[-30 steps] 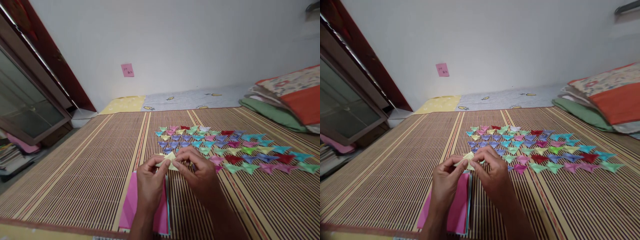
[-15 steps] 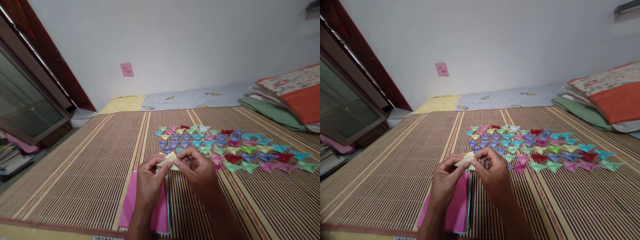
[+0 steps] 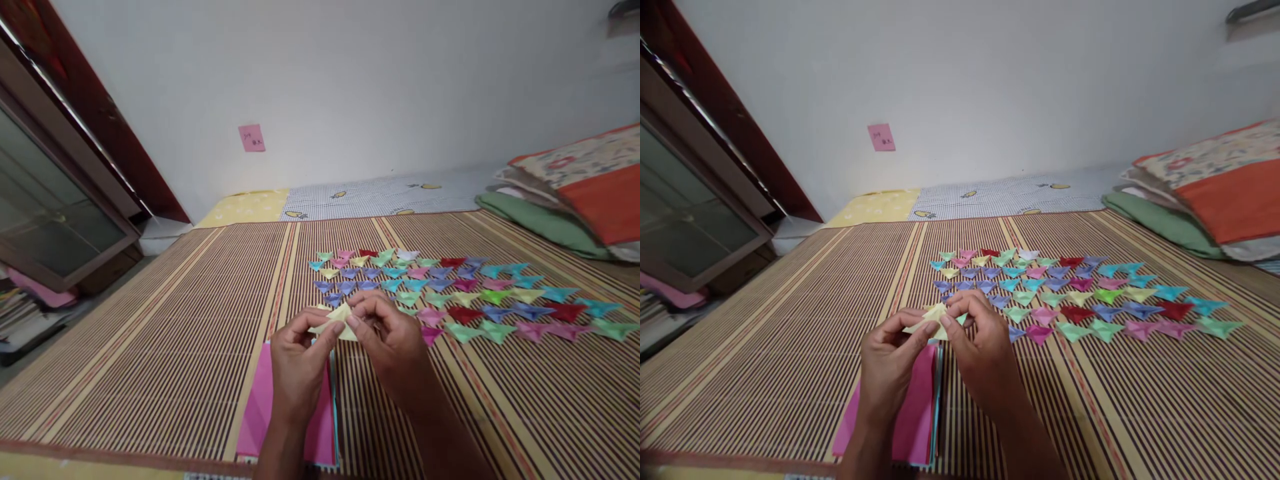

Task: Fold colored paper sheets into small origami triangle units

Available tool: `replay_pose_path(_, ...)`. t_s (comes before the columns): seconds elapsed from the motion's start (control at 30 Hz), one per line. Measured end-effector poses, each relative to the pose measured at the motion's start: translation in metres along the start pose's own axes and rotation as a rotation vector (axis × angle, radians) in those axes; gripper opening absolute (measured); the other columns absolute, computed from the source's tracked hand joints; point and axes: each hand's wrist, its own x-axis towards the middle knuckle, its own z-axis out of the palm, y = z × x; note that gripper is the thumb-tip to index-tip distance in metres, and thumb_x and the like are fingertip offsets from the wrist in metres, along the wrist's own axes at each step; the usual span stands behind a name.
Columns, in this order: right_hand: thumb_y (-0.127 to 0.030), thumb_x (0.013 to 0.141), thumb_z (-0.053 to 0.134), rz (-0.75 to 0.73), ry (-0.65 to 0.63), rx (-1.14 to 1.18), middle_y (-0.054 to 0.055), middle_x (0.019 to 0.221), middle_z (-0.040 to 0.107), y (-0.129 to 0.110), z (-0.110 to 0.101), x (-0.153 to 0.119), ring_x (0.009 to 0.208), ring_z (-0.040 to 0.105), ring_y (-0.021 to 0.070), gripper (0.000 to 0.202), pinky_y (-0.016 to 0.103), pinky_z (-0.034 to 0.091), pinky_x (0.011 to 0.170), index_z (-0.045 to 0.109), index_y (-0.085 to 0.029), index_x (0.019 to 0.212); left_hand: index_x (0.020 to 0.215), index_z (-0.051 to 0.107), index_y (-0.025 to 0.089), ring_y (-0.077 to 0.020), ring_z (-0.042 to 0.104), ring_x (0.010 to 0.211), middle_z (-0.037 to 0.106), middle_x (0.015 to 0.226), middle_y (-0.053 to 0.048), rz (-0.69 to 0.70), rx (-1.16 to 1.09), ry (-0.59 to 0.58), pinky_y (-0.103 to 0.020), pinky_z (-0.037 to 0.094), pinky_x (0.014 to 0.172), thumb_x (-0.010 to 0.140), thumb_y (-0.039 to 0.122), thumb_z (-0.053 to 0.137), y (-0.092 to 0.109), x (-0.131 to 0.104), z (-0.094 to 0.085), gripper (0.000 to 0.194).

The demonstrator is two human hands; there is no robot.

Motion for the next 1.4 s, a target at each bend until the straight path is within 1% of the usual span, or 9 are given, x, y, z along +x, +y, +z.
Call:
replay_pose_path(0.13, -0.027, 0.092, 0.06, 0.072, -0.013, 0.011, 0.002, 0.083, 0.066, -0.001, 0.002, -0.002, 0.077, 0.062, 0.0195, 0.013, 0.035, 0.048, 0.071, 0.06, -0.021, 0.08, 0.068, 0.07, 0.018, -0.0174, 0.068, 0.08, 0.073, 0.081, -0.003, -0.024, -0.018, 0.028, -0.028, 0.054, 0.076, 0.076, 0.018, 0.082, -0.003, -0.001, 0.001, 0.014)
replay_pose_path(0.27, -0.027, 0.093, 0.06, 0.073, 0.007, -0.019, 0.0, 0.077, 0.066, -0.004, 0.003, -0.005, 0.072, 0.063, 0.0184, 0.012, 0.033, 0.048, 0.068, 0.062, -0.021, 0.083, 0.068, 0.067, 0.018, -0.0178, 0.069, 0.082, 0.074, 0.083, -0.003, -0.058, -0.041, 0.055, -0.028, 0.055, 0.076, 0.074, 0.019, 0.084, -0.004, -0.002, 0.002, 0.018)
replay_pose_path(0.4, -0.025, 0.093, 0.06, 0.042, 0.042, -0.07, -0.001, 0.075, 0.068, -0.007, 0.003, -0.003, 0.071, 0.065, 0.0176, 0.012, 0.031, 0.05, 0.067, 0.061, -0.021, 0.082, 0.064, 0.067, 0.017, -0.0161, 0.068, 0.077, 0.072, 0.079, -0.003, -0.076, -0.054, 0.031, -0.026, 0.054, 0.071, 0.074, 0.018, 0.083, -0.001, -0.002, 0.004, 0.019)
replay_pose_path(0.53, -0.024, 0.094, 0.058, -0.005, 0.06, -0.132, -0.002, 0.074, 0.069, -0.009, 0.003, -0.002, 0.069, 0.066, 0.016, 0.012, 0.028, 0.049, 0.065, 0.061, -0.021, 0.082, 0.064, 0.066, 0.017, -0.0154, 0.067, 0.077, 0.072, 0.076, -0.002, -0.053, -0.058, 0.013, -0.025, 0.053, 0.072, 0.076, 0.017, 0.082, 0.001, -0.002, 0.006, 0.019)
replay_pose_path(0.8, -0.024, 0.095, 0.058, -0.023, 0.03, -0.141, -0.002, 0.076, 0.068, -0.008, 0.004, -0.004, 0.071, 0.067, 0.0159, 0.012, 0.027, 0.05, 0.067, 0.062, -0.021, 0.085, 0.062, 0.062, 0.017, -0.0151, 0.066, 0.074, 0.07, 0.075, -0.001, -0.067, -0.079, 0.066, -0.025, 0.053, 0.07, 0.074, 0.018, 0.083, -0.001, -0.003, 0.009, 0.024)
replay_pose_path(0.9, -0.024, 0.095, 0.057, -0.038, 0.051, -0.159, -0.001, 0.076, 0.067, -0.008, 0.005, -0.004, 0.071, 0.066, 0.0167, 0.013, 0.028, 0.05, 0.067, 0.06, -0.021, 0.083, 0.062, 0.062, 0.017, -0.0148, 0.065, 0.074, 0.069, 0.075, -0.001, -0.054, -0.056, 0.066, -0.025, 0.053, 0.071, 0.074, 0.018, 0.083, 0.0, -0.004, 0.009, 0.024)
replay_pose_path(1.03, -0.025, 0.095, 0.056, -0.032, 0.08, -0.176, -0.001, 0.073, 0.066, -0.009, 0.007, -0.005, 0.068, 0.065, 0.0167, 0.014, 0.028, 0.049, 0.063, 0.058, -0.021, 0.082, 0.062, 0.062, 0.017, -0.0142, 0.064, 0.072, 0.068, 0.073, 0.0, -0.047, -0.038, 0.058, -0.024, 0.052, 0.069, 0.075, 0.018, 0.082, 0.001, -0.006, 0.011, 0.024)
replay_pose_path(1.2, -0.024, 0.094, 0.056, -0.032, 0.129, -0.221, -0.002, 0.07, 0.065, -0.01, 0.009, -0.006, 0.063, 0.063, 0.0156, 0.014, 0.026, 0.048, 0.059, 0.057, -0.022, 0.079, 0.061, 0.062, 0.017, -0.0139, 0.063, 0.069, 0.068, 0.07, 0.0, -0.056, -0.023, 0.085, -0.024, 0.051, 0.066, 0.074, 0.018, 0.082, 0.002, -0.006, 0.012, 0.024)
replay_pose_path(1.4, -0.022, 0.093, 0.055, -0.08, 0.178, -0.27, -0.002, 0.068, 0.064, -0.011, 0.012, -0.007, 0.06, 0.061, 0.0148, 0.014, 0.025, 0.047, 0.056, 0.056, -0.022, 0.079, 0.064, 0.063, 0.017, -0.0161, 0.065, 0.075, 0.068, 0.076, -0.001, -0.074, 0.002, 0.105, -0.027, 0.053, 0.072, 0.075, 0.021, 0.082, 0.002, -0.009, 0.012, 0.022)
